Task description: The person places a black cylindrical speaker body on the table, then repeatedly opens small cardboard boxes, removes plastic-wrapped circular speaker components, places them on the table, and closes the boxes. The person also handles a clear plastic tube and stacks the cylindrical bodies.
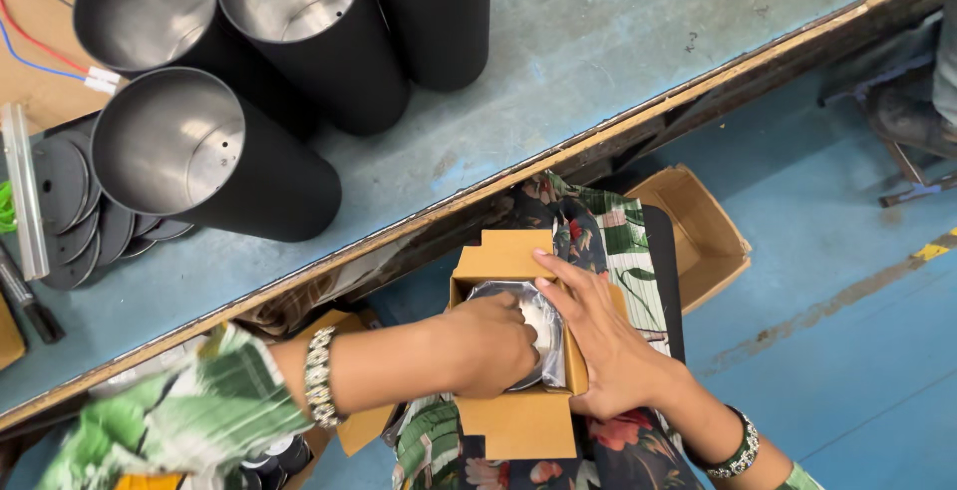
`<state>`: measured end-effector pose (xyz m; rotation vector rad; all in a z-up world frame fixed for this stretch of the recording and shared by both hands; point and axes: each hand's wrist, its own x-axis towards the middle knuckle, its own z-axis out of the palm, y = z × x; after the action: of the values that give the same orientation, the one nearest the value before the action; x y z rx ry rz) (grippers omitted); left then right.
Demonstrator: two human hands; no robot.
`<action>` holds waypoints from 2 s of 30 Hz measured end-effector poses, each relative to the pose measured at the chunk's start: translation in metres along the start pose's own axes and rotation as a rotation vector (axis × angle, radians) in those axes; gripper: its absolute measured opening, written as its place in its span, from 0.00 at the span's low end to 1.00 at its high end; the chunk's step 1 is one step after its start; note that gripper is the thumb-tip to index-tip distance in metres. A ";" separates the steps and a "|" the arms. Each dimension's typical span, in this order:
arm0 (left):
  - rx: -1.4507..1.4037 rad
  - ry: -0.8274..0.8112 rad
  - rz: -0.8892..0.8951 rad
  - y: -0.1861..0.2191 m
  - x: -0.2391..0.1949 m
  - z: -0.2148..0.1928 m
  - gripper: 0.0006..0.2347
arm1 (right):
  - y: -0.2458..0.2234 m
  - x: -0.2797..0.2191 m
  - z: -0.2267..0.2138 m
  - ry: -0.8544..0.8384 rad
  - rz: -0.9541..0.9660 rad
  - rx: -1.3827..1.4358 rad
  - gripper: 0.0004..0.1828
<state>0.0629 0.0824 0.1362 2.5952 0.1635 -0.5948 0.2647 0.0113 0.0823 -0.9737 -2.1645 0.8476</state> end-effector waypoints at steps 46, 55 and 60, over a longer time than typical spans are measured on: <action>-0.336 0.312 -0.218 0.009 -0.042 0.023 0.14 | -0.042 0.034 0.021 0.090 -0.053 -0.102 0.63; -0.321 0.306 -0.344 0.024 -0.035 0.034 0.12 | -0.056 0.044 0.018 0.000 0.052 -0.100 0.67; -0.281 0.324 -0.432 0.035 -0.065 -0.012 0.16 | -0.050 0.043 0.000 -0.058 0.146 -0.098 0.68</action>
<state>0.0170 0.0564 0.1886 2.3677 0.8646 -0.2592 0.2209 0.0197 0.1311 -1.1812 -2.2228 0.8535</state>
